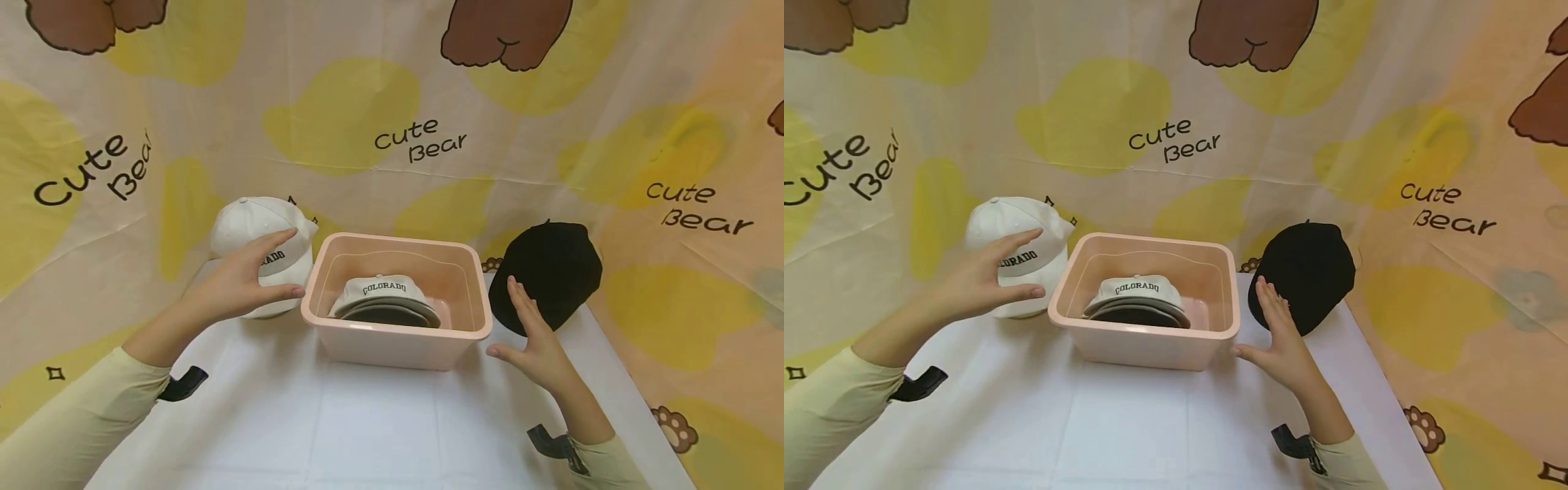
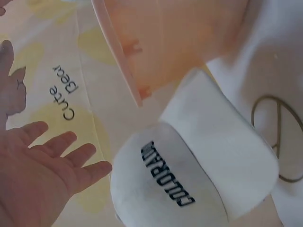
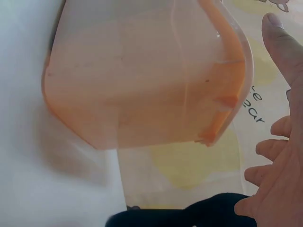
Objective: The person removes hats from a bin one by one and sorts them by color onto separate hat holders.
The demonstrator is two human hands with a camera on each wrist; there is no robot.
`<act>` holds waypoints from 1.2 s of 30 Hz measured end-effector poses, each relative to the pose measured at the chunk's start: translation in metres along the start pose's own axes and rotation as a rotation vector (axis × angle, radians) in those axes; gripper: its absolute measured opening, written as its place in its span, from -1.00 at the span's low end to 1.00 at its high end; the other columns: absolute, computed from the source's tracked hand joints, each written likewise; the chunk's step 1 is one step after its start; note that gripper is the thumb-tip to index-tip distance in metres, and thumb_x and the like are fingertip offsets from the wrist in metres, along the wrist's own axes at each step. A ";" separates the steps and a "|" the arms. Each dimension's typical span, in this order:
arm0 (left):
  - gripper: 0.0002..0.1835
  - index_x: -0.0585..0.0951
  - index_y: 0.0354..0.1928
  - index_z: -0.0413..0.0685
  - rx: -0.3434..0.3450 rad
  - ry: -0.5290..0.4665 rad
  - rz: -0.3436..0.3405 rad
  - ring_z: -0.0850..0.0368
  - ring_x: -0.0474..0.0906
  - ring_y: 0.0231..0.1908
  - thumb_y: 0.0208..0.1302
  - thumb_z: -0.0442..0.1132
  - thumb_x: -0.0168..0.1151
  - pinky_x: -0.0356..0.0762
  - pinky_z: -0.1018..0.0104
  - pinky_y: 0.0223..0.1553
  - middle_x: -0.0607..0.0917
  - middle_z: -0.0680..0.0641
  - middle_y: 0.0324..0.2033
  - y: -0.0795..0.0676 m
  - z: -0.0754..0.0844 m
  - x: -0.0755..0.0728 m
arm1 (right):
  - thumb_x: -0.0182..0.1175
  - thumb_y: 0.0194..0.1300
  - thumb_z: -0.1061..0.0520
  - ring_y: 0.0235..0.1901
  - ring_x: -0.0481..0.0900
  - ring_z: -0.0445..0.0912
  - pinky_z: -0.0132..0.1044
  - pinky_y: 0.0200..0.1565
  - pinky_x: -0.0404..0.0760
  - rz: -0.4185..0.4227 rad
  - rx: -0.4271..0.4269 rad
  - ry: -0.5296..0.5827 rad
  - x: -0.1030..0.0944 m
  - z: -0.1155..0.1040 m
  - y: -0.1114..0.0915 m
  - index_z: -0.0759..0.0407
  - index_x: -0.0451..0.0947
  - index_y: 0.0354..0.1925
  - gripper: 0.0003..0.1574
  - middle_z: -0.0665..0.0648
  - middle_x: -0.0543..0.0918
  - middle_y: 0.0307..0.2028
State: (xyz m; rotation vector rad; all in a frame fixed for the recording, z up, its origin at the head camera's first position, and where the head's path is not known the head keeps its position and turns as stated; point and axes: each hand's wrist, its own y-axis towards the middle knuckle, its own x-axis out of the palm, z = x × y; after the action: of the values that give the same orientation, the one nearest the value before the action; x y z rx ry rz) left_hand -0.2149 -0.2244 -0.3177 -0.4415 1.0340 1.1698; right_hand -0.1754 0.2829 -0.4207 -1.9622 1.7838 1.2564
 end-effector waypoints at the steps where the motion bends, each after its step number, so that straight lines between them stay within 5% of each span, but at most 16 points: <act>1: 0.09 0.17 0.61 0.17 -0.002 -0.015 -0.005 -0.17 0.18 0.52 0.12 0.29 0.49 0.25 -0.31 0.45 0.26 -0.07 0.55 0.003 0.003 0.002 | 0.65 -0.02 -0.02 0.60 -0.18 0.31 0.49 0.48 -0.19 0.001 0.015 0.007 0.001 0.000 0.000 -0.15 -0.14 0.66 0.54 0.02 -0.09 0.65; 11: 0.06 0.23 0.58 0.23 0.106 -0.098 -0.078 -0.16 0.18 0.52 0.08 0.23 0.55 0.20 -0.30 0.48 0.31 -0.05 0.52 0.023 0.026 0.026 | 0.68 -0.11 0.10 0.61 -0.16 0.26 0.69 0.33 -0.07 0.022 0.026 0.101 0.013 -0.002 0.001 -0.28 -0.07 0.64 0.56 -0.04 -0.03 0.64; 18: 0.05 0.31 0.54 0.03 0.156 -0.096 -0.161 -0.14 0.34 0.44 0.06 0.22 0.57 0.33 -0.21 0.44 0.43 -0.12 0.44 0.031 0.043 0.034 | 0.66 -0.09 0.17 0.62 -0.16 0.20 0.71 0.31 -0.07 0.021 0.025 0.126 0.018 -0.001 0.001 -0.22 -0.03 0.64 0.52 0.01 0.00 0.63; 27: -0.17 0.51 0.40 0.01 0.239 -0.138 -0.233 -0.03 0.44 0.37 0.08 0.00 0.61 0.41 -0.09 0.41 0.59 0.02 0.32 0.047 0.055 0.046 | 0.66 -0.13 0.20 0.60 -0.05 0.23 0.54 0.45 -0.07 0.026 -0.053 0.133 0.026 0.006 0.005 0.02 0.07 0.62 0.46 0.13 0.08 0.61; 36: -0.28 0.62 0.29 -0.07 0.260 -0.156 -0.265 -0.02 0.59 0.20 0.05 -0.09 0.64 0.54 -0.05 0.29 0.71 -0.10 0.14 0.056 0.056 0.058 | 0.64 -0.07 0.21 0.57 0.07 0.21 0.45 0.49 0.00 0.063 -0.053 0.125 0.027 0.004 0.007 0.09 0.20 0.57 0.31 0.14 0.22 0.56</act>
State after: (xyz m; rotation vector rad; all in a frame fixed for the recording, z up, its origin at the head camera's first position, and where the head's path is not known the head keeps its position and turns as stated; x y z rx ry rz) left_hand -0.2398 -0.1300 -0.3273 -0.2674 0.9443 0.8079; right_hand -0.1861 0.2643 -0.4390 -2.0710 1.9028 1.2376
